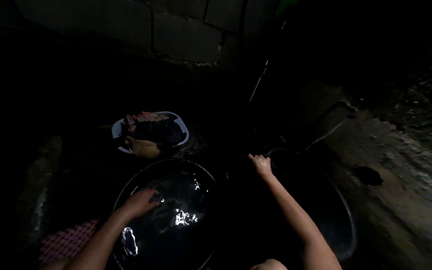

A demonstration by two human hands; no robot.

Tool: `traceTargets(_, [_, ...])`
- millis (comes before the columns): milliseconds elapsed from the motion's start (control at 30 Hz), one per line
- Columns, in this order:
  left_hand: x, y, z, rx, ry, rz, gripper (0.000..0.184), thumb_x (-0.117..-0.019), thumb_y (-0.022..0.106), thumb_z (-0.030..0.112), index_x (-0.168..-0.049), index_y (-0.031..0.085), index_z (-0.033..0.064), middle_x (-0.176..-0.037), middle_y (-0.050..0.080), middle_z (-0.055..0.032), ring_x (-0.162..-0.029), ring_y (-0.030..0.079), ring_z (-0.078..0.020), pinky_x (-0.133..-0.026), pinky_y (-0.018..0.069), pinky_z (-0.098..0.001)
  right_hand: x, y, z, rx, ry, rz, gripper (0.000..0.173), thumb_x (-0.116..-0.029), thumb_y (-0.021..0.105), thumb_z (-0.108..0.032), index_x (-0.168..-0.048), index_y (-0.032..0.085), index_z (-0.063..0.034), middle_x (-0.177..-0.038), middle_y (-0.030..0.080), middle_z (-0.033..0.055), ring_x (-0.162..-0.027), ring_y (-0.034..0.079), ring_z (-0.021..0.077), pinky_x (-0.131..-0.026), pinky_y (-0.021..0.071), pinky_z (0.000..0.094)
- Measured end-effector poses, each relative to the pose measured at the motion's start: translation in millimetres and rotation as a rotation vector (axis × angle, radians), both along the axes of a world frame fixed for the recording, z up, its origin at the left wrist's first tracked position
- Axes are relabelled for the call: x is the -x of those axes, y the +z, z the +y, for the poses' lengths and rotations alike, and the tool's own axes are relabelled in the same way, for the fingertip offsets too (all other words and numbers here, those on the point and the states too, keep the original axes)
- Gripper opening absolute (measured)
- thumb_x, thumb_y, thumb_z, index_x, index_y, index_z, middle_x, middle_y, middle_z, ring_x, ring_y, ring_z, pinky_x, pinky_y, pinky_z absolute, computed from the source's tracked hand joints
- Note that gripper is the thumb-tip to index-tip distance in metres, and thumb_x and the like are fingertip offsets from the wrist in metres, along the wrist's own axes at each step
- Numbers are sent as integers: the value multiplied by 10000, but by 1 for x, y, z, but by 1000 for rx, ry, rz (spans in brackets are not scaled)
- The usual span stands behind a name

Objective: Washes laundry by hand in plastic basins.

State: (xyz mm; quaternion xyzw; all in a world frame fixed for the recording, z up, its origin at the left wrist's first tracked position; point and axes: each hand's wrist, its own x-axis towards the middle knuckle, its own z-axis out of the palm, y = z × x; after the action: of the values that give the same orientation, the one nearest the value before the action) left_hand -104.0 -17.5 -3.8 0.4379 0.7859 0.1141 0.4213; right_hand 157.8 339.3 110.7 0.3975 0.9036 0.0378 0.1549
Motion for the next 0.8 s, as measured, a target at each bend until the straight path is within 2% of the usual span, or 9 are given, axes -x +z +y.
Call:
traceTargets(67, [1,2,-5,-26,17,-1,527,-1044,593,314,-1467,499,14,-1446,538,-258,-1369,497,-419,-1152,352,-587,-17,9,0,-23,-110,262,440,-955,664,-164,-1385,603,-93,-1266,656,260,-1221,597,461,-982,431,665])
traceTargets(133, [2,3,-8,-39,18,-5,523,-1049,585,311,-1472,498,18,-1457,530,-258,-1376,492,-418,-1155,348,-590,-36,29,-4,-2,-236,451,553,-865,765,-154,-1390,598,-115,-1223,676,262,-1158,633,470,-951,462,679])
traceTargets(233, [2,-1,-9,-63,12,-1,520,-1045,591,312,-1463,508,12,-1452,533,-263,-1369,498,-425,-1150,358,-589,-68,53,-8,-23,-364,674,601,-827,789,-122,-1393,588,-108,-1198,670,297,-1116,631,513,-919,449,715])
traceTargets(333, [3,-2,-10,-60,2,-2,518,-1046,591,302,-1462,506,5,-1448,535,-264,-1368,499,-420,-1155,354,-576,-89,72,-15,-72,-394,825,564,-809,778,-66,-1345,602,-77,-1204,662,291,-1128,623,496,-915,448,715])
traceTargets(467, [6,0,-13,-73,15,-3,507,-1046,593,290,-1455,513,3,-1432,541,-281,-1352,505,-443,-1137,357,-610,-101,100,-20,-135,-354,982,533,-803,751,-4,-1313,594,-4,-1226,638,304,-1146,607,481,-927,447,697])
traceTargets(600, [4,-3,-9,-82,18,-16,528,-1042,598,321,-1461,510,12,-1445,537,-271,-1370,493,-435,-1149,347,-608,-99,128,-35,-148,-237,1087,495,-808,745,-49,-1271,585,21,-1164,649,279,-1055,639,409,-868,491,633])
traceTargets(667, [-5,-8,-6,-114,39,-89,593,-1010,654,318,-1487,476,15,-1444,533,-278,-1359,501,-438,-1148,358,-601,-96,137,-41,-135,-147,1122,470,-807,734,-59,-1248,590,20,-1144,656,240,-1022,647,346,-862,506,581])
traceTargets(733, [-26,-12,1,-161,19,-201,735,-957,734,276,-1543,377,13,-1487,485,-282,-1367,490,-434,-1149,375,-573,-88,146,-51,-111,-100,1164,453,-810,753,-62,-1229,602,21,-1129,661,217,-1011,643,303,-872,503,544])
traceTargets(800, [-60,-11,16,-229,-68,-232,928,-888,810,266,-1594,266,10,-1592,334,-293,-1460,371,-441,-1197,311,-567,-83,149,-60,-74,-54,1194,472,-796,766,-67,-1232,607,14,-1118,667,196,-997,650,263,-874,518,509])
